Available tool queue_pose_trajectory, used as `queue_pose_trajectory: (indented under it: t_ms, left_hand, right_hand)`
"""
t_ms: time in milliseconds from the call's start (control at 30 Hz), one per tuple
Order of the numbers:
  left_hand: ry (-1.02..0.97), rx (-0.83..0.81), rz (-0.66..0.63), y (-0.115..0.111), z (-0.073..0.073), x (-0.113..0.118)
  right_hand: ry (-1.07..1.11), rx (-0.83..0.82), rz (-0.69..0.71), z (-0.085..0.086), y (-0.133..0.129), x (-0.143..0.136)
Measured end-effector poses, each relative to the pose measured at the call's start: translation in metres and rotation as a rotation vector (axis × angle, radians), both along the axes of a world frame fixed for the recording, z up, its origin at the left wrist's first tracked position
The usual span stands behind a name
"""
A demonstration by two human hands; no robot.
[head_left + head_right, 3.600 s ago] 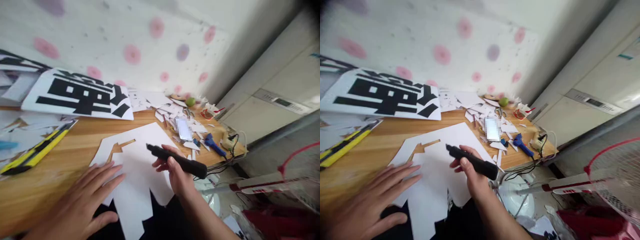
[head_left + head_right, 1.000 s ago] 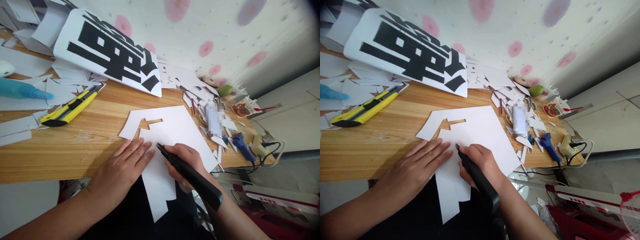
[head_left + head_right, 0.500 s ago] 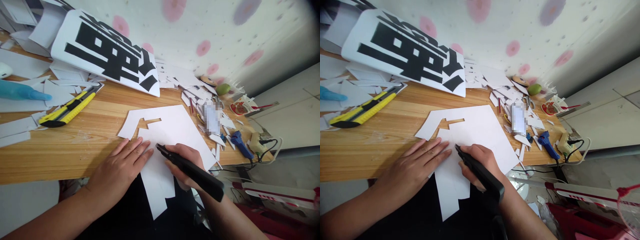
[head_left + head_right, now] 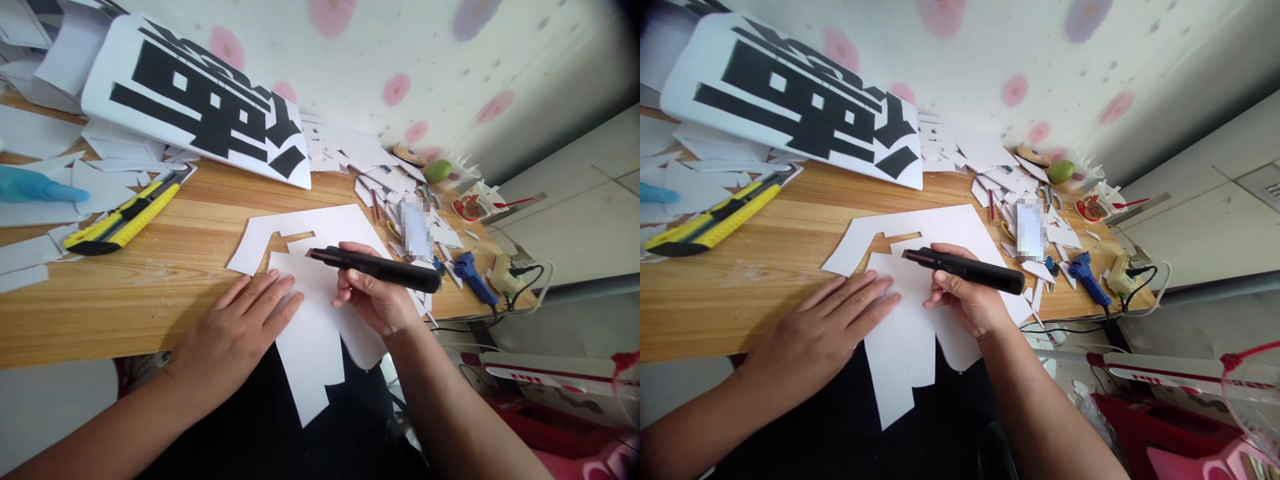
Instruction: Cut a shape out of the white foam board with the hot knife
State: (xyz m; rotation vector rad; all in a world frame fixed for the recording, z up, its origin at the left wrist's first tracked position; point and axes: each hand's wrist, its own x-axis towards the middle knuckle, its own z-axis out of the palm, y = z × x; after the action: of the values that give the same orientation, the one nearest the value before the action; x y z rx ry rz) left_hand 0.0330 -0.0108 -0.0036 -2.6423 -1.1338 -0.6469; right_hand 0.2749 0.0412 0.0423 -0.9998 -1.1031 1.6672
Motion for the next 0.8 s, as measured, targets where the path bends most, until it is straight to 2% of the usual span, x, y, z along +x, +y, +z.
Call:
queue_pose_trajectory:
  t_ms: [100,233,400,800]
  left_hand:
    - [0.009,0.002,-0.002,0.000,0.001,0.001]
    - [0.023,0.011,0.012,0.000,0.002,0.002]
    - [0.028,0.025,0.011,-0.001,0.002,0.001]
    - [0.026,0.035,0.018,-0.002,0.001,0.002]
  right_hand:
    - [-0.011,0.044,-0.027,-0.002,0.005,-0.006]
    - [-0.159,0.093,-0.234,-0.007,0.011,-0.016]
    - [-0.183,0.053,-0.395,-0.014,0.015,-0.025]
    - [-0.236,0.094,-0.401,-0.021,0.014,-0.026]
